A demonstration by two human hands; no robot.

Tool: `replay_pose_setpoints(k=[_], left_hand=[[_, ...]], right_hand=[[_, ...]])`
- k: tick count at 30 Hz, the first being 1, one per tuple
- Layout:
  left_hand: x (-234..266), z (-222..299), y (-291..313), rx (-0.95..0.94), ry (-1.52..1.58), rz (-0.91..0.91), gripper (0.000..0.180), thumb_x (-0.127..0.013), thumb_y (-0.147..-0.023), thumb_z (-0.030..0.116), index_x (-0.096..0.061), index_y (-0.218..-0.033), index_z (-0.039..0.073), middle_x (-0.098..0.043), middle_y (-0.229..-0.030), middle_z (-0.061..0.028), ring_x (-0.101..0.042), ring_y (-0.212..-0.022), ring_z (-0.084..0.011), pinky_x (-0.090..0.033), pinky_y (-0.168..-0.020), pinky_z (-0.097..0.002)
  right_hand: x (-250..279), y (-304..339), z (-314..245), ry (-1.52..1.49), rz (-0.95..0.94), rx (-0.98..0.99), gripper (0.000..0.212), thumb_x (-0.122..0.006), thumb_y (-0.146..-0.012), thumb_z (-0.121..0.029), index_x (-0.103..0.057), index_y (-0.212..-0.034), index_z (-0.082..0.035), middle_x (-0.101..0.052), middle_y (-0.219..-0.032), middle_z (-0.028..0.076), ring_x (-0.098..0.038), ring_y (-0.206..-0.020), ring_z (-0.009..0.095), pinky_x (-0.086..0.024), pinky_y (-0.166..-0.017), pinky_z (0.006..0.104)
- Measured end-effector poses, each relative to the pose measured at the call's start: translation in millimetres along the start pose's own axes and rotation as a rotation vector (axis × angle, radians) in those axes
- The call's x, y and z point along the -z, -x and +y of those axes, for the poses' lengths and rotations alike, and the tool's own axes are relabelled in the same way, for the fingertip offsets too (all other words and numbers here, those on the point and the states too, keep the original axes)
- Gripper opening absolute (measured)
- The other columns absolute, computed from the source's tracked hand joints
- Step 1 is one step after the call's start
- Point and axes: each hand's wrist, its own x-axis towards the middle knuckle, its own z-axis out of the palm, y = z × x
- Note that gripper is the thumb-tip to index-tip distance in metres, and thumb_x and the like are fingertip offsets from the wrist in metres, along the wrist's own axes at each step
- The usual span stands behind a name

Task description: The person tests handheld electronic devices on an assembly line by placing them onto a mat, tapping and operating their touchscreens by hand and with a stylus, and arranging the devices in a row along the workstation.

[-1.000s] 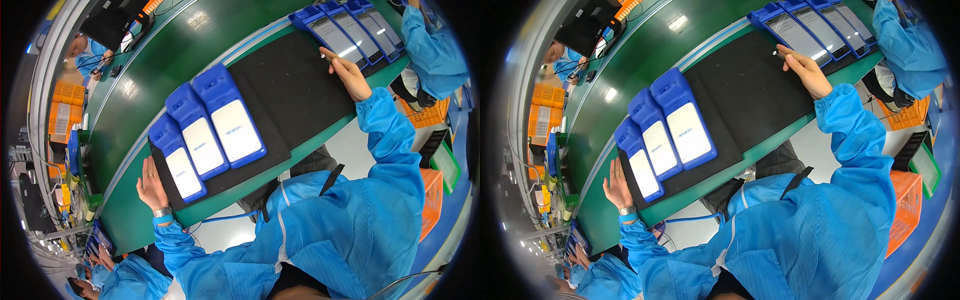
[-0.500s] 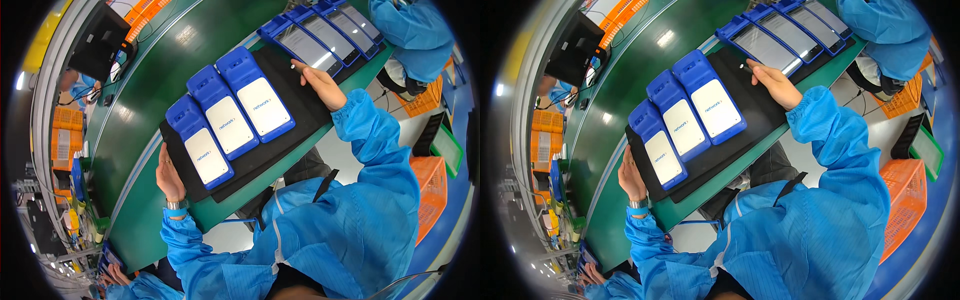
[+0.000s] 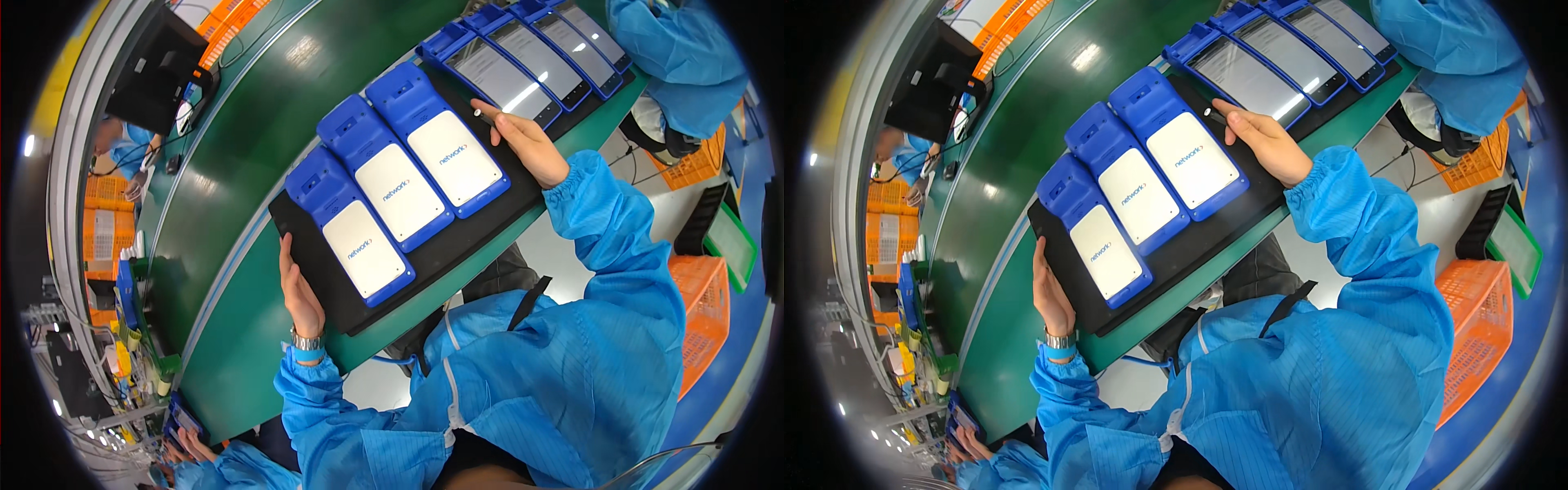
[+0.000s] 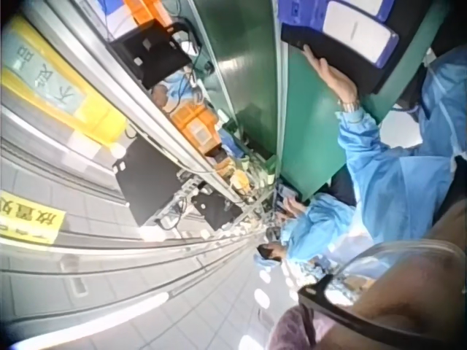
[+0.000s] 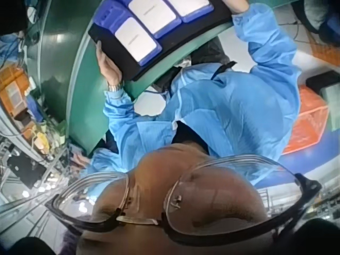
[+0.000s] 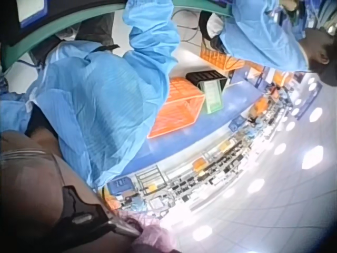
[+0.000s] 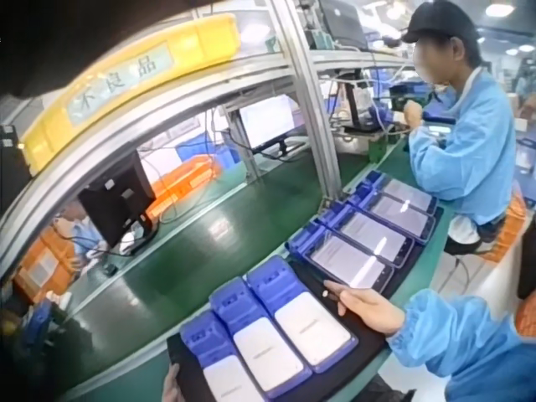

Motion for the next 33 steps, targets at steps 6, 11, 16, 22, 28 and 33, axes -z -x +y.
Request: replay_pose_setpoints(k=[6, 11, 16, 22, 28, 33], left_hand=[[21, -1, 12, -0.032, 0.044, 0.037, 0.061, -0.040, -0.085, 0.033, -0.033, -0.134, -0.001, -0.029, -0.142, -0.0139, -0.012, -0.137, -0.0235, -0.001, -0.111, -0.0349], [57, -8, 35, -0.034, 0.073, 0.086, 0.059, -0.039, -0.086, 0.033, -0.035, -0.133, -0.003, -0.031, -0.141, -0.0157, -0.016, -0.136, -0.0240, -0.003, -0.111, -0.0339], [93, -24, 57, -0.027, 0.082, 0.157, 0.055, -0.039, -0.087, 0.030, -0.036, -0.132, -0.002, -0.033, -0.140, -0.0165, -0.017, -0.136, -0.0242, -0.004, -0.111, -0.0340], [56, 13, 85, -0.223, -0.963, 0.076, 0.064, -0.062, -0.078, 0.031, -0.039, -0.128, -0.001, -0.028, -0.135, -0.0337, -0.034, -0.121, -0.0455, -0.029, -0.102, -0.0432], [-1, 21, 99, -0.145, -1.212, -0.117, 0.081, -0.071, -0.067, 0.030, -0.032, -0.134, 0.007, -0.016, -0.143, -0.0254, -0.021, -0.130, -0.0438, -0.025, -0.102, -0.0542], [26, 19, 106, -0.164, -1.051, 0.020, 0.089, -0.072, -0.057, 0.019, -0.030, -0.134, 0.004, -0.018, -0.141, -0.0275, -0.032, -0.123, -0.0443, -0.034, -0.100, -0.0433]], right_hand=[[-11, 5, 14, -0.276, -0.044, -0.017, 0.040, -0.033, -0.097, -0.032, -0.049, -0.074, -0.004, -0.030, -0.140, 0.022, -0.031, -0.127, 0.025, -0.025, -0.106, 0.0324], [-49, 6, 19, -0.450, -0.106, -0.042, 0.039, -0.033, -0.097, -0.032, -0.047, -0.074, -0.004, -0.030, -0.139, 0.024, -0.020, -0.134, 0.029, -0.016, -0.111, 0.0381], [-95, 11, 26, -0.371, -0.125, -0.087, 0.037, -0.040, -0.096, -0.033, -0.049, -0.073, -0.005, -0.043, -0.131, 0.019, -0.032, -0.127, 0.024, -0.022, -0.106, 0.0313], [-104, -15, -1, -0.242, 0.064, 0.120, 0.034, -0.047, -0.094, -0.030, -0.054, -0.073, -0.004, -0.057, -0.112, 0.011, -0.049, -0.107, 0.017, -0.037, -0.092, 0.0324], [-149, -60, 8, -0.271, 0.229, 0.327, 0.030, -0.044, -0.095, -0.026, -0.055, -0.079, -0.003, -0.057, -0.104, 0.011, -0.056, -0.089, 0.019, -0.045, -0.077, 0.0324], [-145, -60, 38, -0.256, 0.246, 0.188, 0.032, -0.045, -0.094, -0.027, -0.058, -0.083, 0.000, -0.057, -0.084, 0.006, -0.054, -0.075, 0.014, -0.045, -0.065, 0.0277]])
